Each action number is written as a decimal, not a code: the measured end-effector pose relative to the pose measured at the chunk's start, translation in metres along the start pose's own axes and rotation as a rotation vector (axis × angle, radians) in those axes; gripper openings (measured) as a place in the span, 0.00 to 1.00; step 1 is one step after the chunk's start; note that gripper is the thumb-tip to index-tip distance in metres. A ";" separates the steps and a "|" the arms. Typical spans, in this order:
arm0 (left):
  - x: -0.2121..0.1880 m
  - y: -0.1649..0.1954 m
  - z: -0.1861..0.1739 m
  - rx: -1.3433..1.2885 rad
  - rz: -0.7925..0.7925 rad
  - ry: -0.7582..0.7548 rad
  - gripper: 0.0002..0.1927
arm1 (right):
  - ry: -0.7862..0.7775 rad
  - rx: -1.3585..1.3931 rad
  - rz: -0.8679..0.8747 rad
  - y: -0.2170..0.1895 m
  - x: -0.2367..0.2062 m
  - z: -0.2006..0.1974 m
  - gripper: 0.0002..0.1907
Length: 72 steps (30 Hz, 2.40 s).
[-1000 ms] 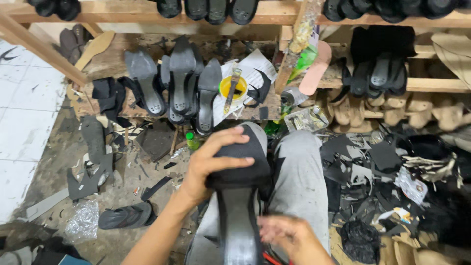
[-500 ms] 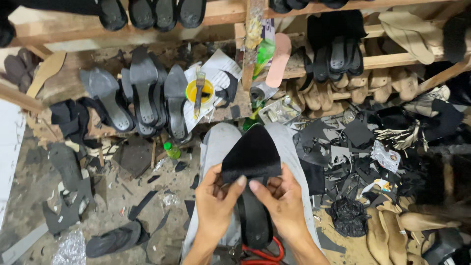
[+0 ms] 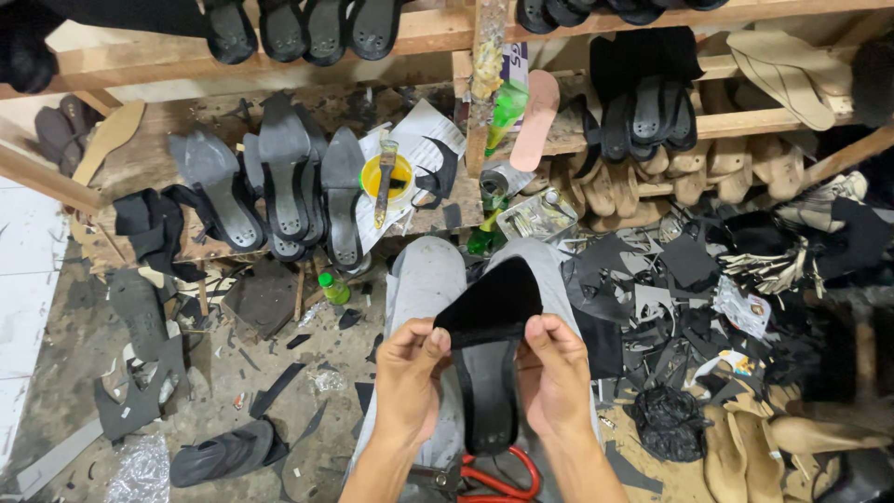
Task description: The person trims a black foam insole to fit a shoe sole using red-handled scissors. They repeatedly align the foam on the sole, cut along the edges, and adjust the fit by hand.
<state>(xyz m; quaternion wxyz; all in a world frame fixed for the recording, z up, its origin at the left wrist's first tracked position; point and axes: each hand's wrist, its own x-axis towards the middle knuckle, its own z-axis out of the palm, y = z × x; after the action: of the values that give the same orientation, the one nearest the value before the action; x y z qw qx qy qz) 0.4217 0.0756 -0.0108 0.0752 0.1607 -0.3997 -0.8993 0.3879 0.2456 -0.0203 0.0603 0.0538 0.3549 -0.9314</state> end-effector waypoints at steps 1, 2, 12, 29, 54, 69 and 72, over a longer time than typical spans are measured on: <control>0.001 -0.001 -0.003 -0.061 -0.043 -0.016 0.04 | -0.076 0.069 0.016 0.001 0.001 -0.002 0.05; 0.001 -0.003 -0.004 -0.123 -0.088 -0.035 0.04 | -0.068 0.078 0.038 0.000 0.002 -0.004 0.05; 0.002 -0.019 0.003 -0.480 -0.205 -0.271 0.08 | 0.060 0.230 0.304 0.000 -0.001 -0.001 0.17; -0.007 -0.004 0.035 -0.067 -0.465 -0.001 0.19 | 0.267 -0.052 -0.060 -0.001 0.004 -0.003 0.09; 0.028 -0.049 0.059 0.491 -0.614 -0.471 0.14 | -0.241 -1.896 -0.928 -0.067 0.123 0.047 0.38; 0.004 -0.061 0.054 0.311 -0.494 -0.456 0.18 | -0.006 -1.493 -0.946 -0.056 0.104 -0.004 0.27; -0.020 -0.042 0.048 0.217 -0.371 -0.402 0.19 | 0.083 -0.723 -0.526 -0.069 0.060 -0.010 0.25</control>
<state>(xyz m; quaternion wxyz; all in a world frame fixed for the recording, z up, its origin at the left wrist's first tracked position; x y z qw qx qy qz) 0.4231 0.1423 -0.0074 -0.1890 0.0567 -0.4640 -0.8635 0.3188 0.2991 0.0090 -0.1777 -0.0256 0.6612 -0.7284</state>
